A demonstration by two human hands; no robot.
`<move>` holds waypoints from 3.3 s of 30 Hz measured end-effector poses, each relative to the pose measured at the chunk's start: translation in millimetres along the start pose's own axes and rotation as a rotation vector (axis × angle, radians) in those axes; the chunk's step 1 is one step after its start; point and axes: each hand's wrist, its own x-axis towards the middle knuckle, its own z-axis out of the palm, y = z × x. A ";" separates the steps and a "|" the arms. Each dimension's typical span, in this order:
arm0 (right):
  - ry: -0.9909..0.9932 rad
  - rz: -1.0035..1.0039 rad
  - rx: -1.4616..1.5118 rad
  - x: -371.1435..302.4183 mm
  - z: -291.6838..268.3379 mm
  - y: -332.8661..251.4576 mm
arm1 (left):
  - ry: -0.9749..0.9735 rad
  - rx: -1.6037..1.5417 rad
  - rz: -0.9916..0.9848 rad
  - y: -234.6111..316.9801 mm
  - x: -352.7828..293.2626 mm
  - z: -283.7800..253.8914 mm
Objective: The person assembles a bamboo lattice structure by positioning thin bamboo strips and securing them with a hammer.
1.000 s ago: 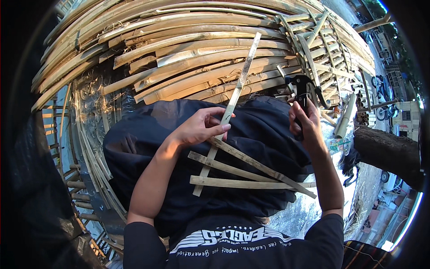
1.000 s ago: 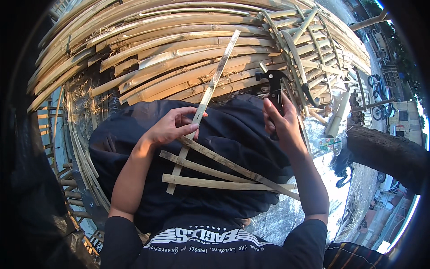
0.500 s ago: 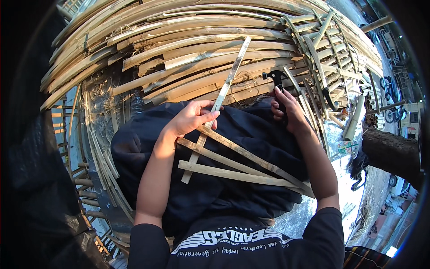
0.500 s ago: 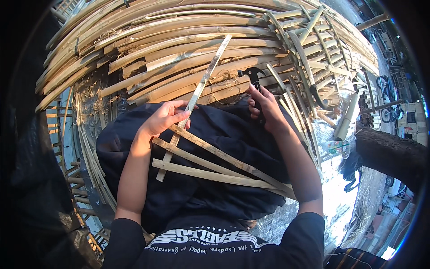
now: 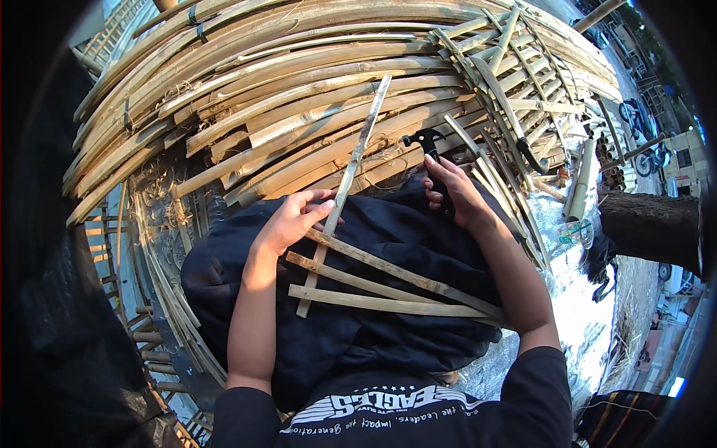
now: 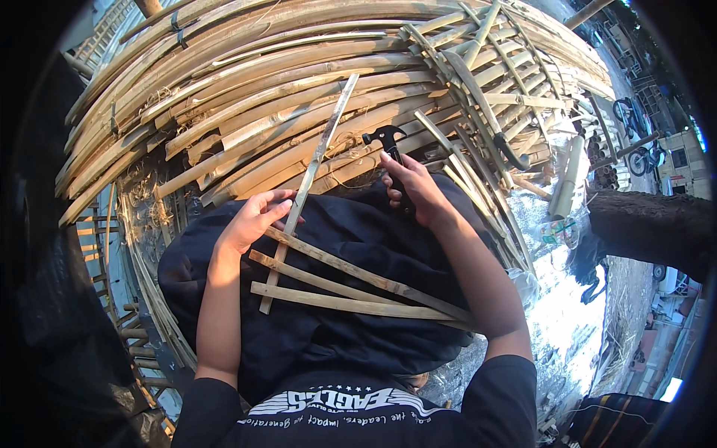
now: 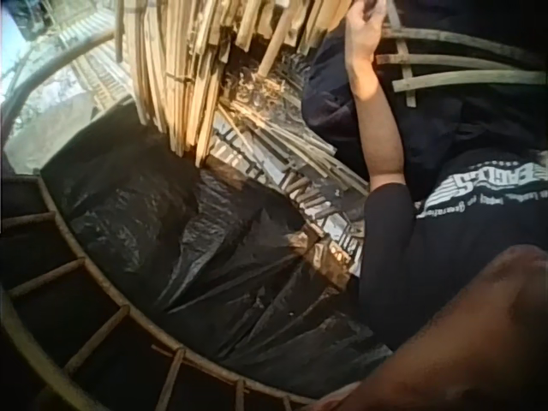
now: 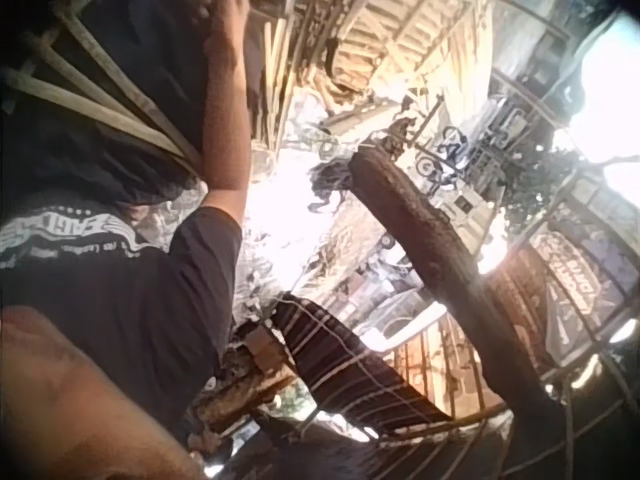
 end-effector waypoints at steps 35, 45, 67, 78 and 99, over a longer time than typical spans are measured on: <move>-0.050 -0.010 -0.097 1.8 5.7 -4.5 | 0.400 0.307 0.242 -4.8 -14.6 2.7; -0.043 -0.042 -0.092 1.4 2.7 3.3 | -0.681 -0.516 0.948 139.3 -132.9 132.3; 0.015 -0.048 -0.122 -3.3 4.1 8.0 | -1.004 -1.133 0.940 127.9 -117.5 227.4; -0.026 -0.044 -0.101 -2.7 -0.8 6.0 | -1.075 -1.180 0.860 131.1 -106.7 225.4; -0.029 -0.069 -0.074 -5.1 6.4 4.2 | -1.190 -1.188 0.683 130.4 -100.0 221.7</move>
